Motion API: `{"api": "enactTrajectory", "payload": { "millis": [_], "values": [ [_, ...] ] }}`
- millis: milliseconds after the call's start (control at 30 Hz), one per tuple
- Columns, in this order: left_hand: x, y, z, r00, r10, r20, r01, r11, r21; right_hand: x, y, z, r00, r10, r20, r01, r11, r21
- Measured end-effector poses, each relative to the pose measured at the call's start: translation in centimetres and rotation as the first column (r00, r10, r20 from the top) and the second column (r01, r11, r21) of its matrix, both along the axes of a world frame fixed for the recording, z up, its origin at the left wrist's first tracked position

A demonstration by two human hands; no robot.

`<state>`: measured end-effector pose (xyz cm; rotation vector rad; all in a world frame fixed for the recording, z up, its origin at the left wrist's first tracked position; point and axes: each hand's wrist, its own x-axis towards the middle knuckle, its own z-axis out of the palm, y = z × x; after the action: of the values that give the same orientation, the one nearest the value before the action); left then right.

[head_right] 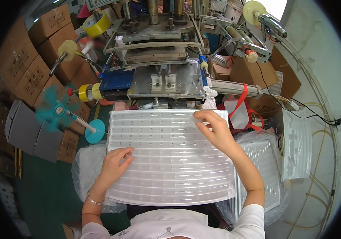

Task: The recorder is inserting clear plastic dividers into a larger white grid tray at a workstation.

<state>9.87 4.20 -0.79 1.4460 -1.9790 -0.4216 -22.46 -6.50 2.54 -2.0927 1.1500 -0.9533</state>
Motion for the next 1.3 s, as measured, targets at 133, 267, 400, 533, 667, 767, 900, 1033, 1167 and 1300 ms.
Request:
{"api": "enactTrajectory", "payload": {
  "millis": [133, 267, 400, 533, 667, 767, 900, 1033, 1167, 1300],
  "values": [
    [-0.9, -1.3, -0.1, 0.999, 0.009, -0.043, -0.010, 1.000, -0.015, -1.0, -1.1, -0.6, 0.990, -0.068, 0.121, 0.059, 0.996, 0.072],
    [-1.7, -3.7, -0.5, 0.987, 0.099, -0.127, -0.127, 0.965, -0.230, -1.3, -1.8, -1.7, 0.987, -0.078, 0.141, 0.074, 0.997, 0.030],
    [-2.8, -8.3, -0.2, 0.986, 0.126, -0.106, -0.159, 0.896, -0.414, -0.5, -2.5, -2.5, 0.967, -0.115, 0.227, 0.083, 0.986, 0.145],
    [-5.0, -15.2, 1.7, 0.960, 0.278, 0.006, -0.226, 0.792, -0.567, 0.5, -3.4, -1.8, 0.980, -0.118, 0.162, 0.103, 0.990, 0.094],
    [-5.9, -22.6, 2.6, 0.889, 0.432, 0.151, -0.191, 0.649, -0.737, 2.2, -5.5, -1.3, 0.976, -0.149, 0.161, 0.162, 0.984, -0.072],
    [-6.8, -23.4, 3.7, 0.869, 0.410, 0.278, -0.157, 0.761, -0.630, 5.2, -7.7, -0.1, 0.958, -0.211, 0.195, 0.255, 0.937, -0.240],
    [-6.9, -18.7, 4.5, 0.973, 0.224, 0.052, -0.126, 0.707, -0.696, 9.2, -10.9, 1.7, 0.958, -0.198, 0.207, 0.278, 0.817, -0.505],
    [-6.0, -14.3, 3.5, 0.997, 0.066, 0.050, -0.027, 0.831, -0.556, 10.4, -14.3, 1.1, 0.935, -0.346, -0.075, 0.202, 0.695, -0.690],
    [-6.5, -12.2, 2.1, 0.989, -0.096, 0.117, 0.130, 0.932, -0.338, 10.2, -16.0, 0.2, 0.929, -0.359, -0.092, 0.224, 0.741, -0.633],
    [-9.5, -12.0, 0.3, 0.958, -0.241, 0.153, 0.284, 0.871, -0.401, 9.2, -15.4, 0.1, 0.965, -0.264, 0.006, 0.206, 0.739, -0.641]
  ]
}}
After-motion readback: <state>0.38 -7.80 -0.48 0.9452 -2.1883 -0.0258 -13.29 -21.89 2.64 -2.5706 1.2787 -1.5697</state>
